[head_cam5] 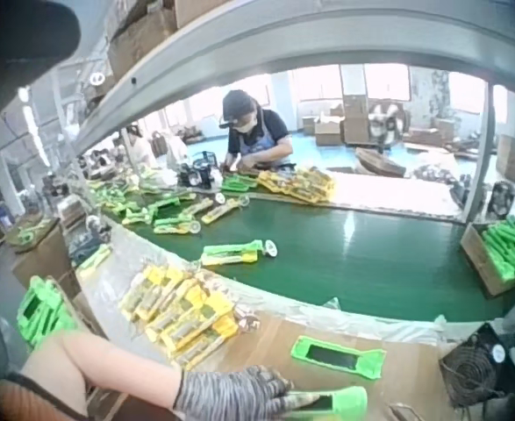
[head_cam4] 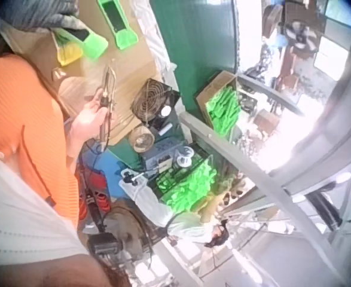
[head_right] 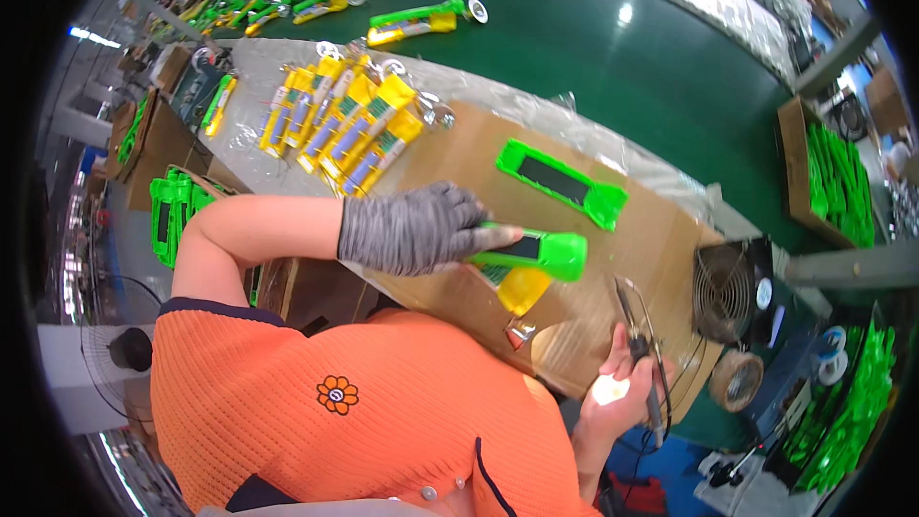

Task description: Soldering wires to PCB components on an assembly line.

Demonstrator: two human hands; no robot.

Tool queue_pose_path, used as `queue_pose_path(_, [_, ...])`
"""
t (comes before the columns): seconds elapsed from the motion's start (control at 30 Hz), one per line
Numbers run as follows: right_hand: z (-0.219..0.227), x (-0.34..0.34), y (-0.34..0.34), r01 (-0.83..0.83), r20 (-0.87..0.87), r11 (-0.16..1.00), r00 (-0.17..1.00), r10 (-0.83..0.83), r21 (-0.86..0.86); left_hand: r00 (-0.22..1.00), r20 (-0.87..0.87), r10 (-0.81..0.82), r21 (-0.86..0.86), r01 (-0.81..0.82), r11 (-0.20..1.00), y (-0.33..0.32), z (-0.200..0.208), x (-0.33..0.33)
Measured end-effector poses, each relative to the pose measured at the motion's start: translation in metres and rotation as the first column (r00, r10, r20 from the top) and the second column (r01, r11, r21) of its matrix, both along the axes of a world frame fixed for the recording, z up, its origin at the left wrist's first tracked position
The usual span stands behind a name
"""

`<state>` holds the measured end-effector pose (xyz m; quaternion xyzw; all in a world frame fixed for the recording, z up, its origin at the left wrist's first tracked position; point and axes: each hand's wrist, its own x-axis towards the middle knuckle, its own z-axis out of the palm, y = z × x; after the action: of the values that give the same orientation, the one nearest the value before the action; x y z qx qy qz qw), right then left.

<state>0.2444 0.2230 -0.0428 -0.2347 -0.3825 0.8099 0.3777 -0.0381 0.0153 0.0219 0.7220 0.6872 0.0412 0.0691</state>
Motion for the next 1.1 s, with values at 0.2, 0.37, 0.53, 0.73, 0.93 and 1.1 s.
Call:
queue_pose_path(0.2, [0.007, -0.007, -0.004, 0.006, 0.008, 0.999, 1.0, -0.007, 0.036, 0.908, -0.1, 0.406, 0.042, -0.404, 0.914, 0.084, 0.031, -0.145])
queue_pose_path(0.37, [-0.005, 0.004, -0.001, 0.031, 0.037, 0.997, 0.999, -0.033, 0.065, 0.745, -0.255, 0.616, 0.017, -0.634, 0.773, 0.101, 0.007, -0.208])
queue_pose_path(0.53, [0.003, 0.01, -0.005, -0.042, 0.086, 0.999, 0.995, 0.042, -0.004, 0.368, -0.138, 0.919, 0.15, -0.91, 0.387, 0.067, 0.027, -0.411])
queue_pose_path(0.73, [0.009, -0.02, 0.006, -0.002, 0.199, 0.997, 0.98, 0.016, -0.073, -0.285, -0.245, 0.927, 0.099, -0.958, -0.268, -0.114, -0.044, -0.597])
queue_pose_path(0.93, [-0.004, 0.006, 0.003, 0.062, 0.116, 0.99, 0.992, -0.048, -0.124, -0.16, -0.185, 0.97, 0.08, -0.986, -0.147, -0.012, -0.021, -0.513])
queue_pose_path(1.1, [0.007, 0.002, -0.001, 0.04, 0.053, 0.993, 0.998, -0.035, -0.11, 0.248, -0.372, 0.894, 0.046, -0.957, 0.285, 0.023, 0.044, -0.438])
